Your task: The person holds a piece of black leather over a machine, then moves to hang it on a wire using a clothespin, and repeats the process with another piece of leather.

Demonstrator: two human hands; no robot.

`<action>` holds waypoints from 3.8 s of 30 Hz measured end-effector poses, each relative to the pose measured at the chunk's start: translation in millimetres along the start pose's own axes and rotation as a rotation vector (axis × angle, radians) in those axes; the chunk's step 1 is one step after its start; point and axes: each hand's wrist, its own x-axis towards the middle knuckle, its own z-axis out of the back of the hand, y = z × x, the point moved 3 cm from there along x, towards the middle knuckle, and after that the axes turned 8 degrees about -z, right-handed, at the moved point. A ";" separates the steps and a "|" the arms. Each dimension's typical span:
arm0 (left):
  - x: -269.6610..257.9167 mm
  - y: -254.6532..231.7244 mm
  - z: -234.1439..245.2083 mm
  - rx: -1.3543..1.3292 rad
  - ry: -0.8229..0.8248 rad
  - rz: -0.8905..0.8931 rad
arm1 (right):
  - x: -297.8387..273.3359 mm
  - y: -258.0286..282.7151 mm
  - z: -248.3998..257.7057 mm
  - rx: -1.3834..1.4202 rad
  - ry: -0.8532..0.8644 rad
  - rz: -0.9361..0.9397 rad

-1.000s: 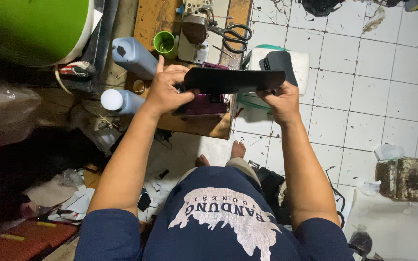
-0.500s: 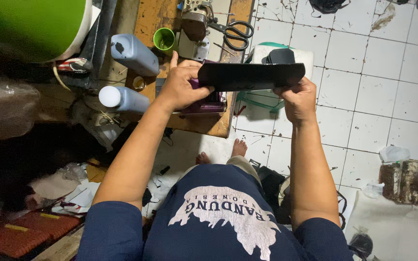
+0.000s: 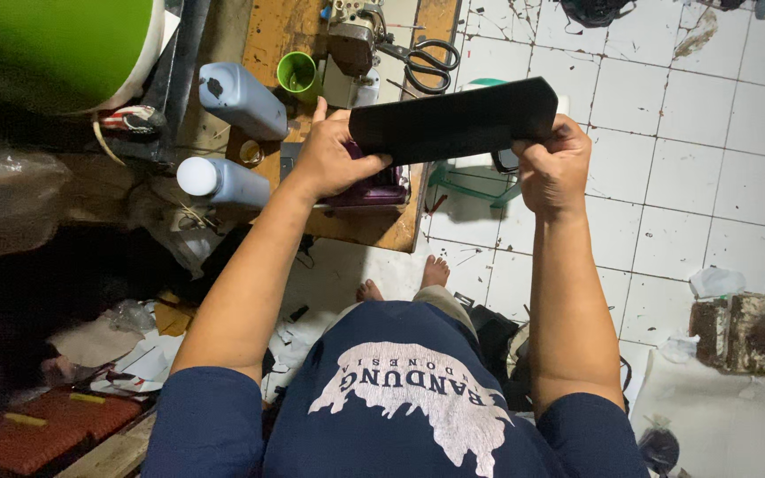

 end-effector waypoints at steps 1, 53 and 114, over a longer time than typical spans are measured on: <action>-0.7 7.7 -1.5 0.000 -0.003 0.000 | 2.2 2.7 -1.3 -0.001 0.003 0.000; 4.4 6.8 13.3 0.010 0.031 -0.075 | -4.2 144.5 -148.4 -0.755 0.418 0.235; 1.3 -69.5 -180.1 -0.422 0.536 -0.232 | -238.5 73.4 14.5 0.095 -0.507 0.099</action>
